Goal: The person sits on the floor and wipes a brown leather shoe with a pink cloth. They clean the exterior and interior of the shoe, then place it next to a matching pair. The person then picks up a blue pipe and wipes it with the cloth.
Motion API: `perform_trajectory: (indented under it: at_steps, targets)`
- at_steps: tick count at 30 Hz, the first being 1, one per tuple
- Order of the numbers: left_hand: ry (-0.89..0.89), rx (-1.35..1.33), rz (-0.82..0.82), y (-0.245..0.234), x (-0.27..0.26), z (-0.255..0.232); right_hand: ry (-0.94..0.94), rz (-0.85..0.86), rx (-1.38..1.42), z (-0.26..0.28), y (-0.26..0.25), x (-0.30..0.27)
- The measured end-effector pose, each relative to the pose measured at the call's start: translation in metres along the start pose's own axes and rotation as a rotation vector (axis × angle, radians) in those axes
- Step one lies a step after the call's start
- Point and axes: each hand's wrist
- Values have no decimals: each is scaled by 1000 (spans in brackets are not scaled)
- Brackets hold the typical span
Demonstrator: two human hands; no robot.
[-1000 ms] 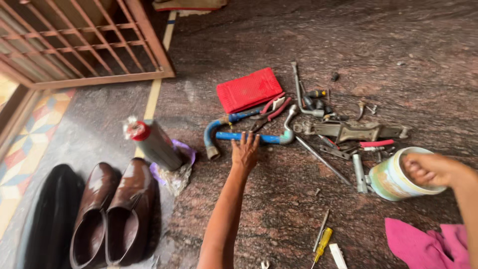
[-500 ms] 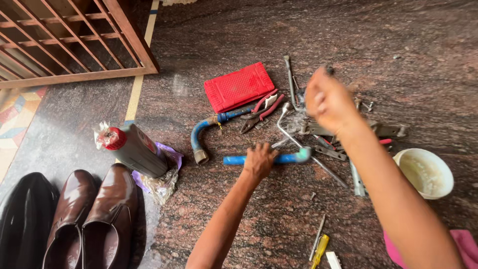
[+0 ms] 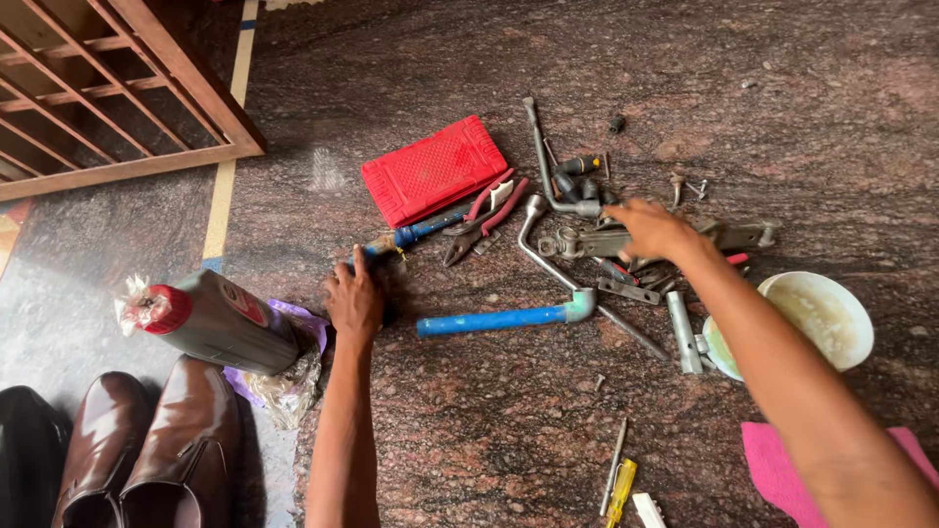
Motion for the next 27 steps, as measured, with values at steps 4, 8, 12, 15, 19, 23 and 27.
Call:
perform_trajectory:
  at_steps: [4,8,12,15,19,23,27]
  targets:
    - [9,-95,26,9,-14,10,83,-31,-73,2,21,-15]
    - [43,-90,30,5,-33,6,1,-25,-81,7,33,-22]
    - [44,-91,55,-20,-64,-3,-102,-58,-103,18,36,-41]
    - [28,-96,94,-40,-97,-7,-117,-47,-72,32,42,-64]
    - [-14,-122,119,-58,-132,-13,-138,2,-97,54,44,-89]
    - [-9,-108,111,-70,-166,-15,-294,-31,-168,64,56,-115]
    - [11,-99,182,-96,-194,-19,-417,-38,-105,70,61,-146]
Point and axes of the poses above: each hand's wrist, its own x-axis towards the middle knuckle, its own y-axis out of the palm, z = x × y, and after that the axes turned 6 degrees about x, right-handed
